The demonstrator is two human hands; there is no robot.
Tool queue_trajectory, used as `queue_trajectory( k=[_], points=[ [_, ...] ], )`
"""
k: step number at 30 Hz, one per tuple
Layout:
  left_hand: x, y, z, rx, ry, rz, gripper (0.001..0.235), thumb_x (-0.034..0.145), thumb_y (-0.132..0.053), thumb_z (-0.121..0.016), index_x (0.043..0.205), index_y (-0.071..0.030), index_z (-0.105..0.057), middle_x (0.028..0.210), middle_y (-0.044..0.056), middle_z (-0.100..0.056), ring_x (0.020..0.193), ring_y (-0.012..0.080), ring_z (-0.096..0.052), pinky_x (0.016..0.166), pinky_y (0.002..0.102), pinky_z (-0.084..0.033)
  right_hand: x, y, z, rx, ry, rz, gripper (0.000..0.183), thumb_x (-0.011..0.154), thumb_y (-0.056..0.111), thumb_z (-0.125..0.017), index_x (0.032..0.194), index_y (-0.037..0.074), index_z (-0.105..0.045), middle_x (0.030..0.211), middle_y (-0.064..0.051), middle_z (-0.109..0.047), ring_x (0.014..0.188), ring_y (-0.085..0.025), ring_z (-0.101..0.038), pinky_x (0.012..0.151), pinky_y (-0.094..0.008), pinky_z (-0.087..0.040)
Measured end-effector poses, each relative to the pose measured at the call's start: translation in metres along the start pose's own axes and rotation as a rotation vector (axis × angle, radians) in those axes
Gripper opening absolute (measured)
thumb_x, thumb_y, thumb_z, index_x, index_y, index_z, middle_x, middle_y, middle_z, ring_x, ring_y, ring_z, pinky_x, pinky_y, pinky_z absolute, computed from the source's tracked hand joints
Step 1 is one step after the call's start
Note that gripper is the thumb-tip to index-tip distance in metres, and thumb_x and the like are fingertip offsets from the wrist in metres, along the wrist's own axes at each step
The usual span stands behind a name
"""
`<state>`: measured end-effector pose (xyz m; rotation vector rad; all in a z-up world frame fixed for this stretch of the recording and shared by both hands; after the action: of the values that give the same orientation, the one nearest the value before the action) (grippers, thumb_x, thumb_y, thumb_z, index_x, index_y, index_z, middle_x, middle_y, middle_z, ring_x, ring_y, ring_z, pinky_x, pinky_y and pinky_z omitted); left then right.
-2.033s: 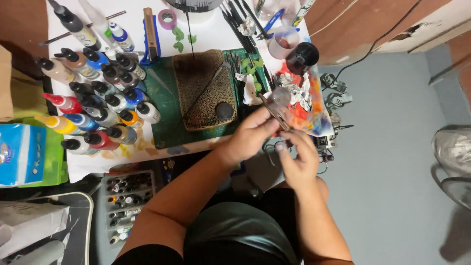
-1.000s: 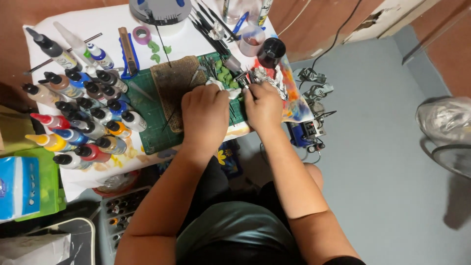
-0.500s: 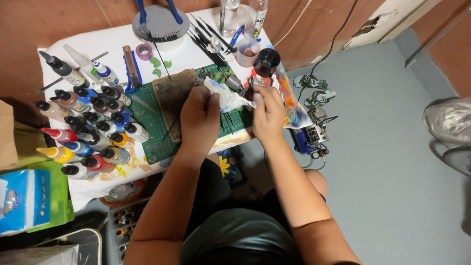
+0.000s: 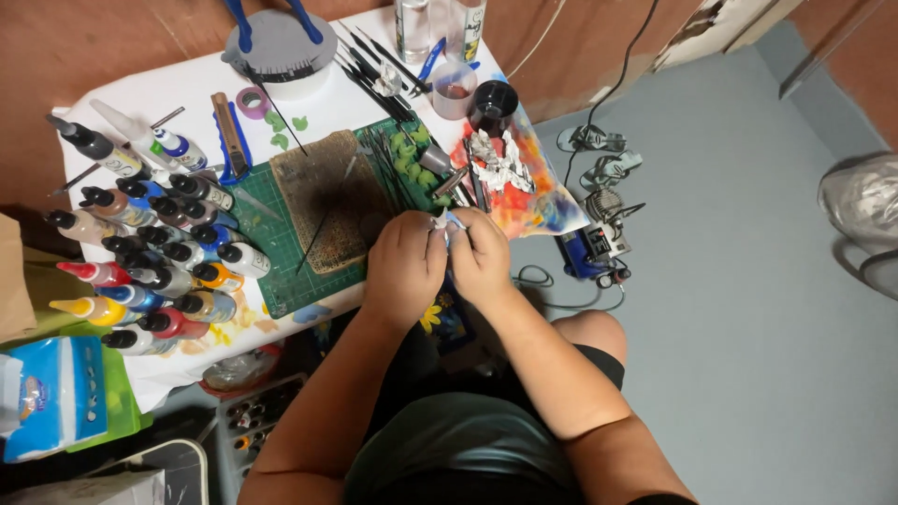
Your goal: Cleaning and reassembling an airbrush tool at a workstation
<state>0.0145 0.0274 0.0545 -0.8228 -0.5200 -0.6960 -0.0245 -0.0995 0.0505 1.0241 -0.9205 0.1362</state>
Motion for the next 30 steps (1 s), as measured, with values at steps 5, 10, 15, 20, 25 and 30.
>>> queue_trajectory(
  k=[5,10,15,20,25,30],
  points=[
    [0.006,-0.007,0.012,-0.091,-0.071,-0.036,0.015,0.103,-0.016,-0.056,0.101,-0.002,-0.06,0.086,0.01,-0.057,0.071,0.0278,-0.064,0.056,0.035,-0.056,0.007,-0.003,-0.004,0.039,0.024,0.027,0.011,0.099,0.006,-0.063,0.097,0.005,-0.073,0.081,-0.011,-0.069,0.075,-0.034,-0.07,0.071,-0.042,-0.057],
    [0.012,-0.018,0.025,-0.184,-0.093,-0.009,0.012,0.103,-0.011,-0.052,0.101,-0.001,-0.058,0.089,0.012,-0.059,0.068,0.0291,-0.062,0.054,0.037,-0.054,0.007,0.004,0.002,0.06,-0.004,-0.023,0.01,0.099,0.007,-0.063,0.1,0.004,-0.073,0.091,-0.013,-0.07,0.083,-0.031,-0.07,0.078,-0.041,-0.056],
    [0.001,-0.004,0.008,-0.646,-0.138,0.233,0.009,0.104,-0.006,-0.045,0.099,-0.001,-0.05,0.081,0.011,-0.051,0.068,0.0246,-0.061,0.059,0.033,-0.052,-0.027,-0.026,0.007,0.469,-0.114,-0.344,0.014,0.103,0.007,-0.054,0.102,0.001,-0.067,0.086,-0.004,-0.063,0.084,-0.013,-0.059,0.08,-0.03,-0.051],
    [-0.015,-0.006,-0.013,-0.632,-0.135,0.322,0.009,0.102,-0.008,-0.054,0.105,0.0,-0.055,0.089,0.014,-0.061,0.082,0.0305,-0.068,0.07,0.038,-0.055,-0.042,-0.02,0.023,0.668,-0.266,-0.53,0.011,0.102,0.01,-0.059,0.099,0.002,-0.067,0.079,-0.004,-0.064,0.072,-0.01,-0.061,0.07,-0.025,-0.051],
    [-0.02,-0.029,-0.022,-0.428,-0.017,0.32,0.011,0.097,-0.013,-0.065,0.103,-0.003,-0.063,0.083,0.018,-0.071,0.078,0.0418,-0.071,0.065,0.048,-0.056,-0.04,-0.004,0.047,1.016,-0.337,-0.683,0.011,0.097,0.012,-0.064,0.092,0.003,-0.063,0.069,-0.004,-0.059,0.062,-0.011,-0.061,0.06,-0.023,-0.047],
    [-0.034,-0.029,-0.04,-0.393,-0.111,0.273,0.01,0.091,-0.011,-0.064,0.099,-0.017,-0.066,0.075,0.004,-0.07,0.073,0.0306,-0.073,0.066,0.036,-0.058,-0.084,-0.028,0.067,1.053,-0.149,-0.885,0.017,0.092,0.011,-0.066,0.106,0.002,-0.064,0.087,-0.013,-0.073,0.076,-0.02,-0.074,0.072,-0.038,-0.061]
  ],
)
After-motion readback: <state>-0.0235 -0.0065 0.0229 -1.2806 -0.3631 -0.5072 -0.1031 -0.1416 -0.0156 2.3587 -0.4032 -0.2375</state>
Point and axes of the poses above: each hand's wrist, its own x-axis towards the middle knuckle, its own z-axis out of the back of the hand, y = z × x, the point moved 5 cm from there along x, towards the middle knuckle
